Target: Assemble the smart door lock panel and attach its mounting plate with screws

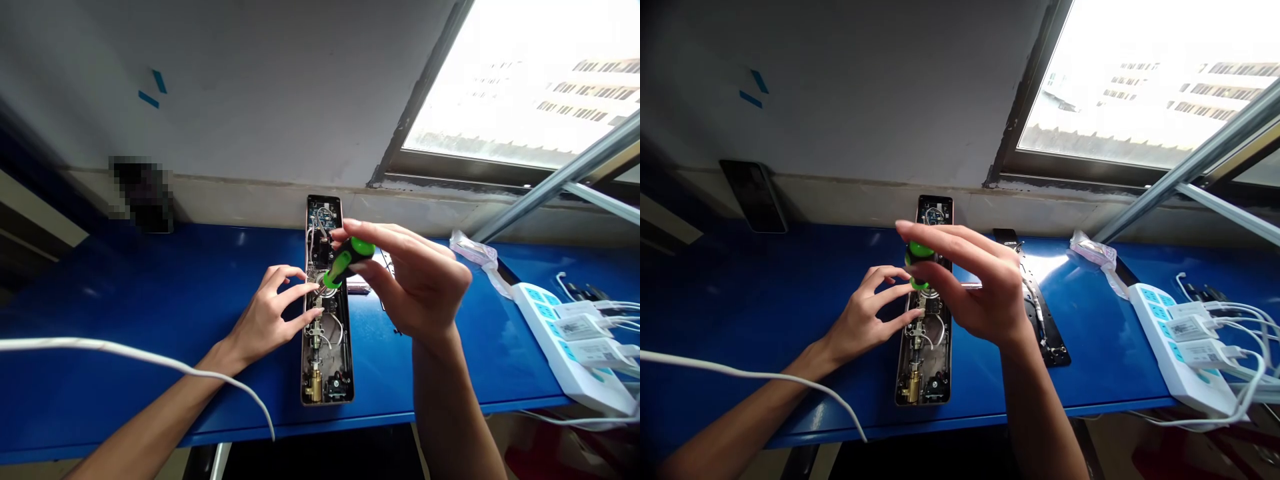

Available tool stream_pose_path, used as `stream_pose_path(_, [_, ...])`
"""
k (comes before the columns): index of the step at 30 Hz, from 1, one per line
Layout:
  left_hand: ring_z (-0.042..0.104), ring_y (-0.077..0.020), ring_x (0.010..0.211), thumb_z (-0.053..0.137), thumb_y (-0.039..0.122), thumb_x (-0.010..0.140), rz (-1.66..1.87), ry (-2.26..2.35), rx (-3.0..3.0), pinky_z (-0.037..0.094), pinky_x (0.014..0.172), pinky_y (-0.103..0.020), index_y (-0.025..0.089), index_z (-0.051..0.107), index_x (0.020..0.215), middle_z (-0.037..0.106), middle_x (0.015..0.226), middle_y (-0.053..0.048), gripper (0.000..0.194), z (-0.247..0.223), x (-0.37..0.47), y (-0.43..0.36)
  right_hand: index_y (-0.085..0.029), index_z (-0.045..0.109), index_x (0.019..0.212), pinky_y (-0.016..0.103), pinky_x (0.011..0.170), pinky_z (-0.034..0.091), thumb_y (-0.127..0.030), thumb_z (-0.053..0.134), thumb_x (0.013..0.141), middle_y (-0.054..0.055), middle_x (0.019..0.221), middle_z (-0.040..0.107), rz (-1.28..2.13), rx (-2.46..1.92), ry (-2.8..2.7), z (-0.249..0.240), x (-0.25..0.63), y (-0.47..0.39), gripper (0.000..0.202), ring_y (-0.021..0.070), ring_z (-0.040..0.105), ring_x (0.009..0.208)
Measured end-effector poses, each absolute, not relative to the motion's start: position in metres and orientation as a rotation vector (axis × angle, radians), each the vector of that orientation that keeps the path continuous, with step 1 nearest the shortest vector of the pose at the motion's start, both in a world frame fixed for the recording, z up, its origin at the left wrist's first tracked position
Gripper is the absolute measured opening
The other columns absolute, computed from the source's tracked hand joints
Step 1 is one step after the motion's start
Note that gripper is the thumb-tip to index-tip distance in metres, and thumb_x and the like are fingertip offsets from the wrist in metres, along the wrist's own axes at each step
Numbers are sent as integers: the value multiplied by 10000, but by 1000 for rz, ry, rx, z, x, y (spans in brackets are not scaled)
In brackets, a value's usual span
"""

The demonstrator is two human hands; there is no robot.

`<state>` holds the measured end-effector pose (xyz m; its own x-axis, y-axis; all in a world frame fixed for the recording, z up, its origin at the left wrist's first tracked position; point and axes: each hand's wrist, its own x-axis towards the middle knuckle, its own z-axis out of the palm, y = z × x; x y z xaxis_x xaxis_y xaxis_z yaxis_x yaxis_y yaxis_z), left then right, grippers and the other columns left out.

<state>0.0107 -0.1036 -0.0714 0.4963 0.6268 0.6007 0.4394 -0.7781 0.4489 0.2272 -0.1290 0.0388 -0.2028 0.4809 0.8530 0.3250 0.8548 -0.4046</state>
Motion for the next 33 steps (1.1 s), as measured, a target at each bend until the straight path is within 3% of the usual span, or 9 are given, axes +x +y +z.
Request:
stream_pose_path(3, [544,-270,1186,776,328,932,1160,917,2513,561,1007,-481,235,705,1228,608,1263,-94,319,-71,11,-104,-335,775,1230,334,677,656,-227,841,858,25,973,738,22,-631,-1768,39,228,-128,393,177,718,834])
stream_pose_path(9, [554,-280,1202,772,333,933,1136,925,2500,569,1012,-494,244,697,1257,612,1267,-96,345,-72,10,-103,-324,641,1429,460,958,644,-100,565,1008,60,1328,727,208,-609,-1853,39,227,-128,482,231,724,1145])
stream_pose_path(14, [586,-272,1186,773,352,930,1131,948,2487,578,1019,-486,246,698,1258,595,1285,-95,353,-74,10,-104,-336,768,1247,333,656,631,-283,859,848,32,973,707,31,-647,-1789,39,227,-128,412,178,694,830])
stream_pose_path(16, [610,-257,1168,769,346,933,1110,944,2456,588,1023,-473,241,692,1270,581,1307,-95,361,-76,10,-104,-330,734,1311,381,751,652,-303,725,963,61,1092,715,50,-680,-1806,40,226,-129,349,203,706,929])
stream_pose_path(19, [630,-251,1182,761,333,938,1097,932,2417,593,1052,-466,231,690,1279,567,1330,-99,363,-76,10,-104,-317,649,1424,487,957,640,-149,521,1040,71,1334,714,197,-648,-1838,40,225,-130,439,241,724,1120])
stream_pose_path(22, [633,-259,1214,756,319,938,1123,932,2418,586,1082,-473,226,692,1273,567,1333,-101,353,-75,11,-104,-356,707,1341,416,817,675,-172,714,952,37,1142,768,155,-604,-1805,39,225,-129,431,211,749,960])
stream_pose_path(25, [640,-263,1216,756,313,935,1131,939,2416,586,1091,-483,230,691,1273,569,1329,-101,354,-74,11,-105,-362,766,1244,348,671,655,-296,830,874,28,960,692,25,-651,-1774,38,226,-128,381,182,702,838])
stream_pose_path(30, [633,-274,1242,747,311,939,1130,939,2405,572,1115,-500,237,688,1272,567,1321,-103,347,-74,12,-104,-332,614,1457,482,942,652,-166,527,1033,81,1369,682,212,-666,-1861,38,225,-128,463,250,713,1146])
stream_pose_path(33, [636,-274,1230,751,318,934,1120,953,2393,575,1107,-500,244,685,1275,561,1331,-101,355,-74,12,-104,-348,698,1356,405,790,673,-183,744,931,48,1117,748,158,-611,-1829,37,225,-128,458,218,731,958])
